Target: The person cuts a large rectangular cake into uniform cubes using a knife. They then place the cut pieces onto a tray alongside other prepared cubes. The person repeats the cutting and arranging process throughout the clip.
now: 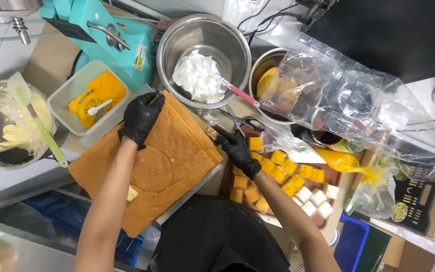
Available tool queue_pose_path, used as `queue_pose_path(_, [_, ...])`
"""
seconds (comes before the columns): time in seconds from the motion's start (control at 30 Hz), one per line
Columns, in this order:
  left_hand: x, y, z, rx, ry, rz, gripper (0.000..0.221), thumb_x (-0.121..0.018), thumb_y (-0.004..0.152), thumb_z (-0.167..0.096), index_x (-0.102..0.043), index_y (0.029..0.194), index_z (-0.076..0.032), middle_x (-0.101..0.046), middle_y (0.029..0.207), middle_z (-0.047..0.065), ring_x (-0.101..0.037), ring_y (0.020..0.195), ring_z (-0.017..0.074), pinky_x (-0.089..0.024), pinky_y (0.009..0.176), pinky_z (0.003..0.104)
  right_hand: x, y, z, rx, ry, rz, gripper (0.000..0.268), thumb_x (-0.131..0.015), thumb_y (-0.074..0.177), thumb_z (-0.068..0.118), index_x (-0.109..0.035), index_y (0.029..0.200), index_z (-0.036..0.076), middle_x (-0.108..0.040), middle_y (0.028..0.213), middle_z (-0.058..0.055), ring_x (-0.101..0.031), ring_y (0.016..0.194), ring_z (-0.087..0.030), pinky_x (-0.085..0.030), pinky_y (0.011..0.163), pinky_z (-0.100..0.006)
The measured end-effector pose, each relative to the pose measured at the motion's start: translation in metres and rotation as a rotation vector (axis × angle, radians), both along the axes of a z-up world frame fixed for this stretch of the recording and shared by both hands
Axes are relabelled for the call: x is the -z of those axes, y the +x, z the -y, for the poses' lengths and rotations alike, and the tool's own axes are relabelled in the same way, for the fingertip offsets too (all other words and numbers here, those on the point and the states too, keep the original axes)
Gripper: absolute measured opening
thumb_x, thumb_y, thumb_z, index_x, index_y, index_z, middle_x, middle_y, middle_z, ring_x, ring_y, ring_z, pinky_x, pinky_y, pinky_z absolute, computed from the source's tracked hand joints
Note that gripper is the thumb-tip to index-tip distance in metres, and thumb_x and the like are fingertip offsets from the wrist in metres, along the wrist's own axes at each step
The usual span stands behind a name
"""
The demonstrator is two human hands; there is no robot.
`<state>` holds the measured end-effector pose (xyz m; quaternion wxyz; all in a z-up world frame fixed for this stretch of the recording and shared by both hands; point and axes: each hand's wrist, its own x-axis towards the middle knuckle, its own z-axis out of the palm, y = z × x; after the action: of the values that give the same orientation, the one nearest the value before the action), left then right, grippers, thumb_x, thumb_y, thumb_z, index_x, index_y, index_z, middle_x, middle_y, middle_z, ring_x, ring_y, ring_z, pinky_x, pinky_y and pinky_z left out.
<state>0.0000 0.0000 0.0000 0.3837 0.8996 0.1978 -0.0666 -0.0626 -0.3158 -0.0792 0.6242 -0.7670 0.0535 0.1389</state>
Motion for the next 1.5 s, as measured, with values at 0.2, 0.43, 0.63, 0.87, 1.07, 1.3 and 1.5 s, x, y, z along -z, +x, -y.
queue_pose_path(0.2, [-0.032,-0.004,0.011,0.005,-0.097,-0.082,0.048,-0.071,0.092,-0.060,-0.076,0.117,-0.019,-0.075,0.111,0.014,-0.065,0.116,0.0382,-0.054,0.095,0.048,-0.051,-0.006,0.000,0.025,0.095,-0.006,0.037,-0.069,0.096,0.012,-0.071,0.133,0.014,-0.066,0.126,-0.029,-0.061,0.109,-0.017,-0.056,0.093,-0.037])
queue_pose_path(0.43, [-0.013,-0.009,0.018,0.027,-0.128,-0.028,0.045,-0.075,0.092,-0.058,-0.077,0.117,-0.021,-0.075,0.111,0.010,-0.066,0.114,0.0365,-0.054,0.095,0.046,0.002,-0.020,0.024,-0.082,0.080,0.050,0.038,-0.068,0.098,0.012,-0.069,0.135,0.012,-0.076,0.110,-0.021,-0.071,0.103,-0.027,-0.057,0.091,-0.042])
queue_pose_path(0.63, [0.004,-0.028,0.023,0.086,0.132,0.314,0.037,-0.079,0.095,-0.045,-0.078,0.119,-0.016,-0.076,0.103,0.014,-0.070,0.101,0.0365,-0.058,0.082,0.047,-0.013,0.000,-0.001,-0.146,-0.021,-0.035,0.038,-0.067,0.094,0.010,-0.071,0.131,0.017,-0.076,0.108,-0.022,-0.071,0.106,-0.036,-0.057,0.084,-0.046])
queue_pose_path(0.87, [-0.052,-0.118,0.082,0.452,0.803,0.379,0.101,-0.055,0.083,-0.073,-0.038,0.162,-0.013,-0.035,0.162,0.024,-0.031,0.150,0.0434,-0.029,0.117,0.061,-0.025,0.009,0.003,-0.108,0.022,-0.081,0.035,-0.065,0.094,0.005,-0.074,0.128,0.011,-0.078,0.103,-0.020,-0.068,0.094,-0.017,-0.058,0.078,-0.035])
queue_pose_path(1.07, [-0.020,-0.197,0.115,0.548,0.690,0.134,0.120,-0.058,0.067,-0.072,-0.014,0.167,-0.021,-0.009,0.172,0.024,0.000,0.160,0.0422,0.002,0.122,0.071,-0.012,0.006,-0.001,-0.124,0.019,-0.109,0.034,-0.065,0.093,0.006,-0.074,0.125,0.010,-0.078,0.094,-0.017,-0.070,0.085,-0.015,-0.057,0.075,-0.032])
queue_pose_path(1.3, [0.006,-0.197,0.112,0.534,0.642,0.197,0.119,-0.057,0.069,-0.072,-0.011,0.167,-0.022,-0.006,0.172,0.025,0.000,0.160,0.0431,0.001,0.118,0.077,0.007,-0.003,0.021,-0.254,-0.061,-0.019,0.035,-0.069,0.096,0.015,-0.072,0.131,0.017,-0.079,0.097,-0.017,-0.075,0.093,-0.026,-0.059,0.082,-0.036])
queue_pose_path(1.5, [-0.001,-0.197,0.112,0.530,0.647,0.230,0.112,-0.055,0.075,-0.068,-0.013,0.167,-0.020,-0.009,0.171,0.026,-0.002,0.159,0.0448,-0.001,0.118,0.076,-0.001,-0.014,0.045,-0.271,0.017,-0.010,0.033,-0.065,0.100,0.012,-0.070,0.132,0.009,-0.075,0.112,-0.026,-0.067,0.106,-0.026,-0.057,0.088,-0.037])
